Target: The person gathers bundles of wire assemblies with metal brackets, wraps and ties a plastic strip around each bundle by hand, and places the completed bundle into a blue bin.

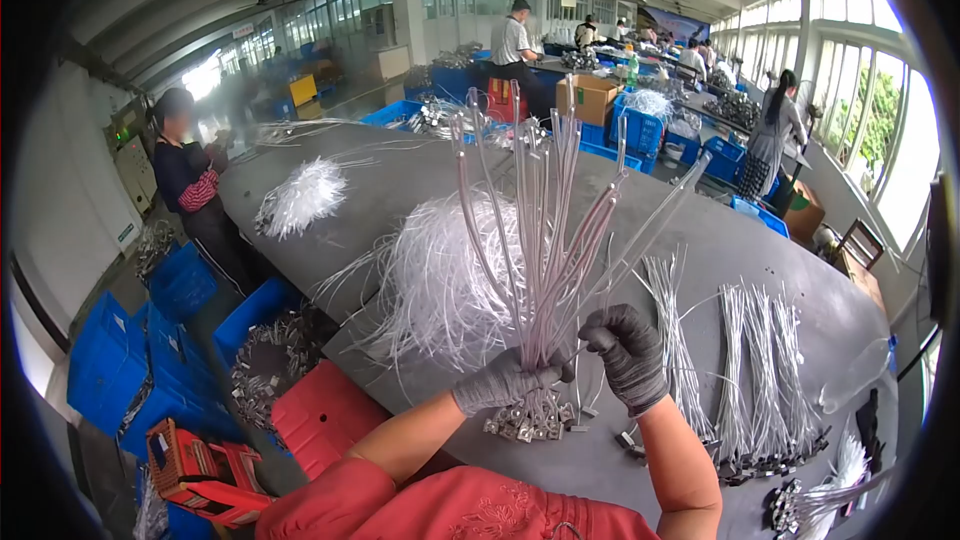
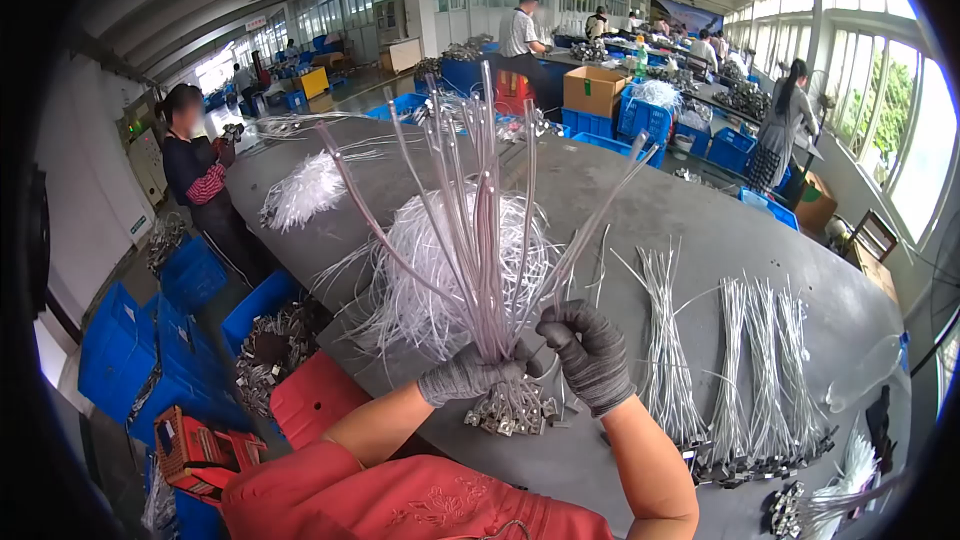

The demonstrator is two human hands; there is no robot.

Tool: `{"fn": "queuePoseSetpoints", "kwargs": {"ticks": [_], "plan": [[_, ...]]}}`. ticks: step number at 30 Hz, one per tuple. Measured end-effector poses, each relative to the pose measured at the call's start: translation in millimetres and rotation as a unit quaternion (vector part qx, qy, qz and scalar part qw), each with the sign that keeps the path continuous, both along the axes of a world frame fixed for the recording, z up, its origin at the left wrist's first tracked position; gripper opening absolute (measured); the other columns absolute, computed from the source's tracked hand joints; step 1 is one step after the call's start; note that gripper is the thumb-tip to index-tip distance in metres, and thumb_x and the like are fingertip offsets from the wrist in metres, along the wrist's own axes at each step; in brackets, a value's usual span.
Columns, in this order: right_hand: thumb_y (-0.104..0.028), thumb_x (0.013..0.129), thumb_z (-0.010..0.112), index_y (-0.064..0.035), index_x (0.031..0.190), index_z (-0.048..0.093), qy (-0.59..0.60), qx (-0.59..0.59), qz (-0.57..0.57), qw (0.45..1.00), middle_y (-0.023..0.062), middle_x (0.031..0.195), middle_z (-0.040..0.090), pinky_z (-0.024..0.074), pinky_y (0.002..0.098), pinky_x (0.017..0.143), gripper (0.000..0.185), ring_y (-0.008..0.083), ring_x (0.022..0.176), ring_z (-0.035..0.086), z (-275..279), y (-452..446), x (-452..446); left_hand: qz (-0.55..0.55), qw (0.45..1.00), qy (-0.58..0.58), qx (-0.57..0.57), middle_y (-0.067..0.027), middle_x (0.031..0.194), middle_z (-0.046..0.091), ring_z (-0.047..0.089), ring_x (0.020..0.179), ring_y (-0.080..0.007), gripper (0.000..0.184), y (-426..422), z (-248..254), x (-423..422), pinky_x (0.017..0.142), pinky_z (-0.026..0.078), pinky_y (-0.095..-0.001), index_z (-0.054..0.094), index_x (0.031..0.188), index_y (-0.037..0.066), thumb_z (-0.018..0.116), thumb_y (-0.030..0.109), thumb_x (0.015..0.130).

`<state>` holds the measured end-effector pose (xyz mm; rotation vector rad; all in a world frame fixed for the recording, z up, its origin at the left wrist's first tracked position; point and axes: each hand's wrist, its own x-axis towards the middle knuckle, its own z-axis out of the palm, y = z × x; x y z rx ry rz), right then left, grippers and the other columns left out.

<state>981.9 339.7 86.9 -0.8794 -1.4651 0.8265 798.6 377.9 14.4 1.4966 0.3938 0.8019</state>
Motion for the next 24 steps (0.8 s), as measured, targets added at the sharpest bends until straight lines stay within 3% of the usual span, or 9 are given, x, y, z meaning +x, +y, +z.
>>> {"fn": "queuePoseSetpoints", "kwargs": {"ticks": [7,13,19,24], "plan": [[-0.005,0.08,0.062,-0.0038,0.084,0.054,0.038,0.003,-0.013,0.999,0.004,0.08,0.058,0.0456,0.0222,0.059,0.009,0.0098,0.064,0.054,-3,2,-9,0.007,0.999,0.046,0.025,-0.0066,0.093,0.06,0.056,0.094,-0.0156,0.022,1,2,0,0.084,0.045,-0.0309,0.056,0.097,0.002,0.059,0.02,0.085],[-0.006,0.081,0.061,-0.0039,0.084,0.052,0.064,0.011,-0.034,0.997,0.0048,0.079,0.058,0.0448,0.0222,0.059,0.01,0.0098,0.063,0.053,-4,-1,-15,-0.007,1.0,0.006,0.001,-0.0057,0.092,0.06,0.057,0.092,-0.0144,0.02,-1,7,0,0.083,0.045,-0.0302,0.056,0.099,0.002,0.057,0.017,0.086],[-0.009,0.082,0.062,-0.0049,0.086,0.052,0.046,0.021,-0.012,0.999,0.0046,0.081,0.058,0.0444,0.0219,0.061,0.011,0.0095,0.065,0.053,-6,-2,-11,0.031,0.997,0.074,0.017,-0.0053,0.088,0.062,0.058,0.089,-0.0131,0.018,-5,15,0,0.081,0.046,-0.0285,0.056,0.098,0.001,0.057,0.014,0.086],[-0.009,0.081,0.062,-0.0045,0.085,0.054,0.059,0.015,-0.016,0.998,0.0031,0.08,0.057,0.0439,0.0218,0.061,0.01,0.0088,0.066,0.053,-1,-7,-12,0.041,0.999,0.031,-0.012,-0.0056,0.089,0.062,0.059,0.089,-0.0143,0.015,-6,10,2,0.081,0.046,-0.0288,0.055,0.097,0.001,0.057,0.01,0.086]]}}
